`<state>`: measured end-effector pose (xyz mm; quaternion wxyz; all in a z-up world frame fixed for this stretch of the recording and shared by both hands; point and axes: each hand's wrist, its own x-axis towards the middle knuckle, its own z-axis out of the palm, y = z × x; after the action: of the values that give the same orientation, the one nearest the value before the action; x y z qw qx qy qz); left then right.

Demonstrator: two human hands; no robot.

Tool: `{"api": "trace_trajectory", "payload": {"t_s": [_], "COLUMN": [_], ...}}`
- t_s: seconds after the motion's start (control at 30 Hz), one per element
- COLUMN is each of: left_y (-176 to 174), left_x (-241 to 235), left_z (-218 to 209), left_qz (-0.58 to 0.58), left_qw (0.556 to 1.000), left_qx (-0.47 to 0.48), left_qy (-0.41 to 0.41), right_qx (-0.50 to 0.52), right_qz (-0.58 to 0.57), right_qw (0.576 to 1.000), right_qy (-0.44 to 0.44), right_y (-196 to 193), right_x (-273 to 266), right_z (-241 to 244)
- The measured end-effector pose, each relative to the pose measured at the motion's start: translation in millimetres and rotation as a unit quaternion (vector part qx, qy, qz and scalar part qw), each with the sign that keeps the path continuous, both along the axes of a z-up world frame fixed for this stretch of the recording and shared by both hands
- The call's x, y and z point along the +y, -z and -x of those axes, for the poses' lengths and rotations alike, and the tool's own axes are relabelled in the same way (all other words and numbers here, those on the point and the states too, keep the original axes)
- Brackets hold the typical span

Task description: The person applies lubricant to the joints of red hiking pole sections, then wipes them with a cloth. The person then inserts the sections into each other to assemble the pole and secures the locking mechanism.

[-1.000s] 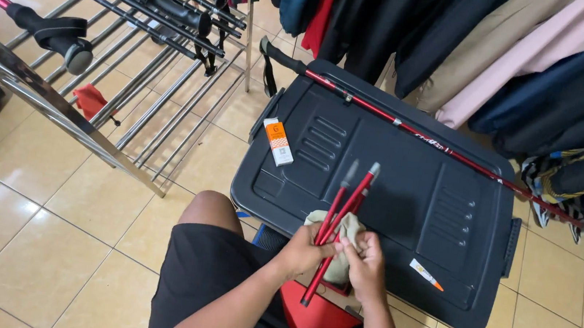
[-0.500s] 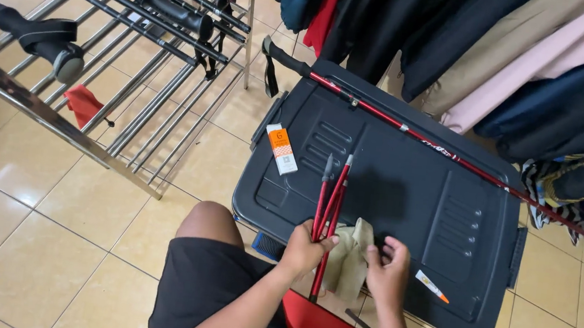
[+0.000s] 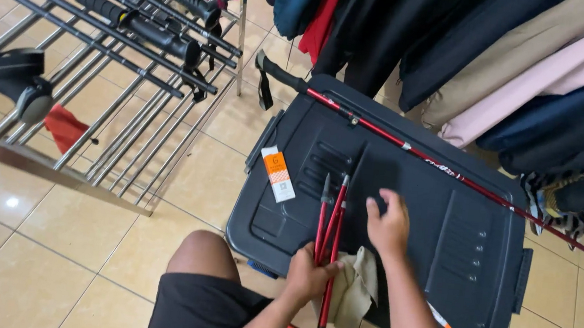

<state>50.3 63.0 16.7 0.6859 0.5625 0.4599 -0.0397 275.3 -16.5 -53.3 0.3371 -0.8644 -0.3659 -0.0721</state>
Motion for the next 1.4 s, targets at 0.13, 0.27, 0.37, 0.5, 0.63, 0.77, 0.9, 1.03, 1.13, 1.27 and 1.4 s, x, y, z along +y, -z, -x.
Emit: {"api": "trace_trajectory", "payload": {"t_s": [0.13, 0.27, 0.37, 0.5, 0.63, 0.77, 0.9, 1.03, 1.13, 1.27, 1.4], "left_y": [13, 4, -5, -18, -22, -8, -10, -20, -14, -11, -6], "left_x": [0, 5, 12, 18, 20, 13, 11, 12, 9, 7, 6], "left_z": [-4, -4, -4, -6, -8, -6, -6, -6, -6, -6, -6], "left_qz": [-0.036, -0.002, 0.013, 0.049, 0.066, 0.013, 0.031, 0.037, 0.009, 0.003, -0.008], "left_qw": [0.999, 1.000, 1.000, 0.997, 0.995, 0.998, 0.999, 0.999, 0.999, 1.000, 0.999], "left_qx": [0.007, -0.018, 0.006, 0.028, 0.032, 0.023, 0.005, 0.010, 0.016, 0.006, -0.002], "left_qy": [0.015, -0.001, 0.019, 0.046, 0.064, 0.065, 0.042, 0.030, 0.039, 0.029, 0.031], "right_qx": [-0.146, -0.049, -0.085, -0.156, -0.128, -0.110, -0.125, -0.099, -0.085, -0.055, -0.063], "right_qz": [0.039, 0.205, 0.325, 0.370, 0.308, 0.315, 0.283, 0.264, 0.281, 0.303, 0.292], "right_qw": [0.987, 0.977, 0.942, 0.916, 0.943, 0.943, 0.950, 0.959, 0.956, 0.951, 0.954], "right_qy": [-0.061, -0.028, 0.015, 0.016, 0.000, -0.018, -0.036, -0.039, -0.025, -0.019, -0.034], "right_y": [11, -1, 9, 19, 17, 6, 9, 8, 8, 6, 11], "right_x": [59, 99, 104, 93, 83, 71, 61, 57, 57, 59, 56], "right_z": [-59, -108, -142, -159, -153, -137, -126, -118, -113, -112, -115]}}
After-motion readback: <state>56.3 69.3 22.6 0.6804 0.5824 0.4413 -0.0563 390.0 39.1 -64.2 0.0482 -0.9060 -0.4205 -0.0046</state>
